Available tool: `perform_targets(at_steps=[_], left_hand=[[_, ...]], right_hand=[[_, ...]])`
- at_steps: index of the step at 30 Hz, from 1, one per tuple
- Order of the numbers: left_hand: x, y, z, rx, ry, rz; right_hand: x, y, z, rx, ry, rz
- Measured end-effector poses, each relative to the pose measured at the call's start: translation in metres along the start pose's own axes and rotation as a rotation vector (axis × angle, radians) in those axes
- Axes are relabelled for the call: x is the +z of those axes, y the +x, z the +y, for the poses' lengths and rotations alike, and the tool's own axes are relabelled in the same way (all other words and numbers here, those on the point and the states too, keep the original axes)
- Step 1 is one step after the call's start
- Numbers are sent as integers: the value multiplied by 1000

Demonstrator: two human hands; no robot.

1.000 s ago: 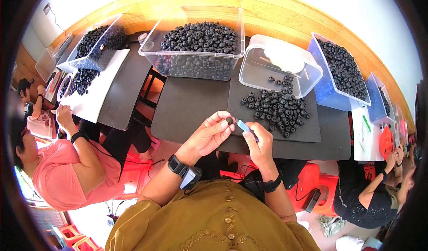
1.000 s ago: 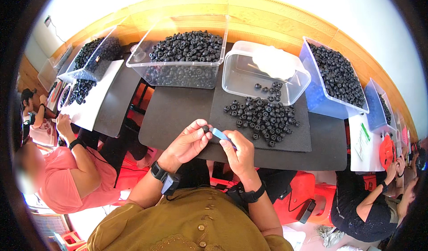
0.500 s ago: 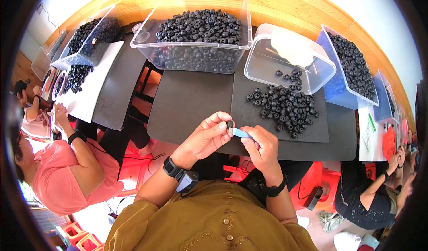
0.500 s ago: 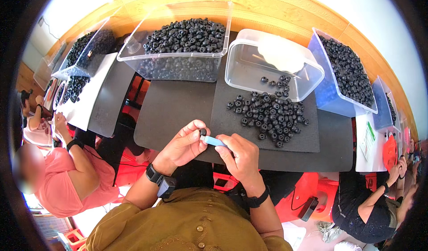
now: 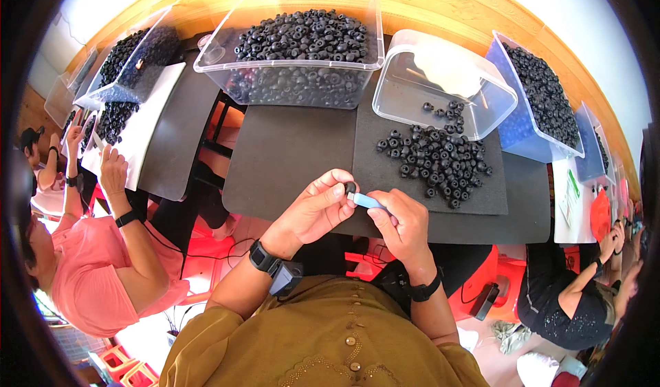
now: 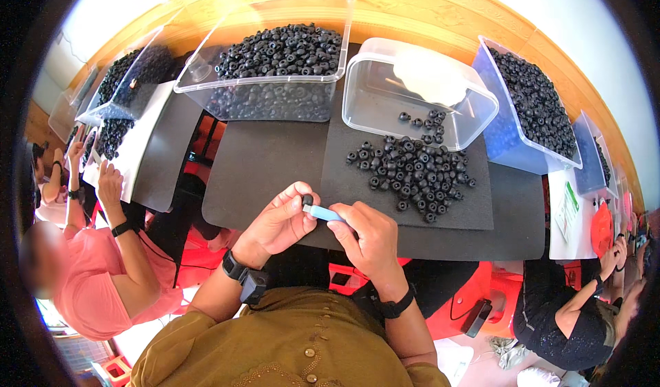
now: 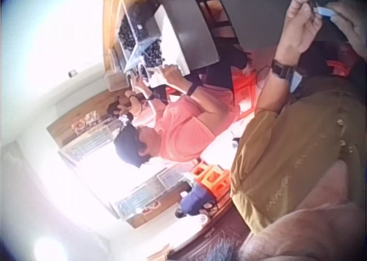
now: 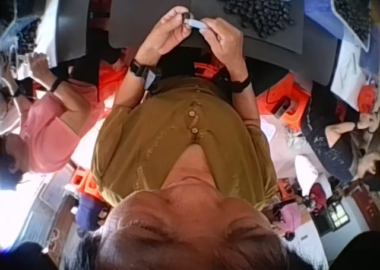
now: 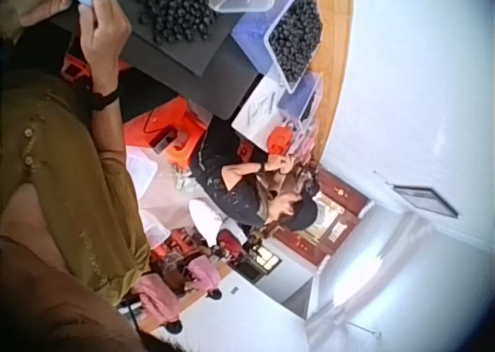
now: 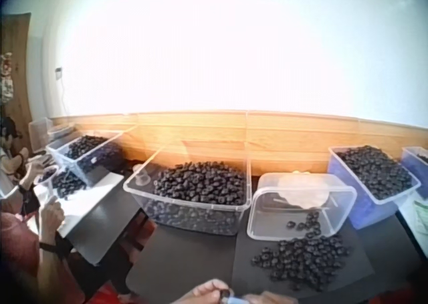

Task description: Sorting and inspecting small black rubber components into bins.

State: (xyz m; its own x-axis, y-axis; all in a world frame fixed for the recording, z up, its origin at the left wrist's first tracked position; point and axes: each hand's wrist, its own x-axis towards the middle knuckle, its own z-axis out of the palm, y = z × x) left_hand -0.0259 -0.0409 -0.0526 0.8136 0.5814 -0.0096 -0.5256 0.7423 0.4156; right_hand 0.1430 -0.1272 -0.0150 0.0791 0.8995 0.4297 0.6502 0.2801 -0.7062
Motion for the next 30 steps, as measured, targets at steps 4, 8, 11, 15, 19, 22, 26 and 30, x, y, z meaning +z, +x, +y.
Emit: perform_targets(at_steps=[4, 8, 11, 15, 19, 22, 26, 30], left_hand=[[-1, 1, 0, -9, -2, -5], [1, 2, 1, -37, -23, -8], [1, 2, 2, -48, -30, -2], [-1, 2, 1, -41, -31, 11], [0, 2, 1, -20, -17, 15], [0, 2, 1, -17, -23, 10], [0, 2, 1, -10, -6, 8], [2, 2, 0, 35, 56, 46]], right_hand=[[1, 0, 0, 5, 0, 17], [0, -1, 1, -2, -22, 21], [1, 0, 2, -12, -13, 36], [3, -1, 3, -4, -20, 31], [3, -1, 3, 4, -23, 42], [3, 0, 3, 5, -16, 47], [4, -1, 3, 11, -15, 53], [3, -3, 4, 7, -55, 40]])
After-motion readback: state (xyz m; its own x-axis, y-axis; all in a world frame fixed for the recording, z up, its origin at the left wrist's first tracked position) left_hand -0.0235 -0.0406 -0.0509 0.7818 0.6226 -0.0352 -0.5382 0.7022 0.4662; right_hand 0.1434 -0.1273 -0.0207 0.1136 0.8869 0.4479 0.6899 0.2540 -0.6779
